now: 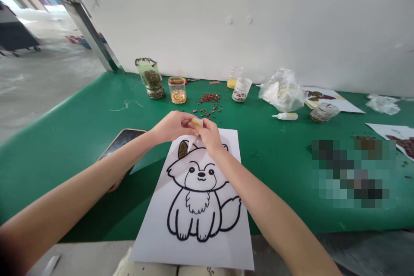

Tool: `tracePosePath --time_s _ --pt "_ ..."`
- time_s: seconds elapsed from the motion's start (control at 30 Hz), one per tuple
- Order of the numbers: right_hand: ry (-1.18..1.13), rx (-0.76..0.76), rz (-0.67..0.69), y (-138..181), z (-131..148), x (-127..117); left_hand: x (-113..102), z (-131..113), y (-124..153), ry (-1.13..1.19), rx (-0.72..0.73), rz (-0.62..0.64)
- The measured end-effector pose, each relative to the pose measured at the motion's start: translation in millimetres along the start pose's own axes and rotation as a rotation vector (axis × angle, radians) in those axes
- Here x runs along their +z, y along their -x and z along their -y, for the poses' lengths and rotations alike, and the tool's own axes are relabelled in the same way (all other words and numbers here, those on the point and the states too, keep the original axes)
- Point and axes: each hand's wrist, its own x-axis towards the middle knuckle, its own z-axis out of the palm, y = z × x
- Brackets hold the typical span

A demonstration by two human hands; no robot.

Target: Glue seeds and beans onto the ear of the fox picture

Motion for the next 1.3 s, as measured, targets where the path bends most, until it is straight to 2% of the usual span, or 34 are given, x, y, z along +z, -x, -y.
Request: tracePosePath --time_s 1.3 --pt "-0.019 0.005 -0.020 -1.3 0.9 -0.2 0.0 7.2 -5.1 -0.079 0.120 -0.021"
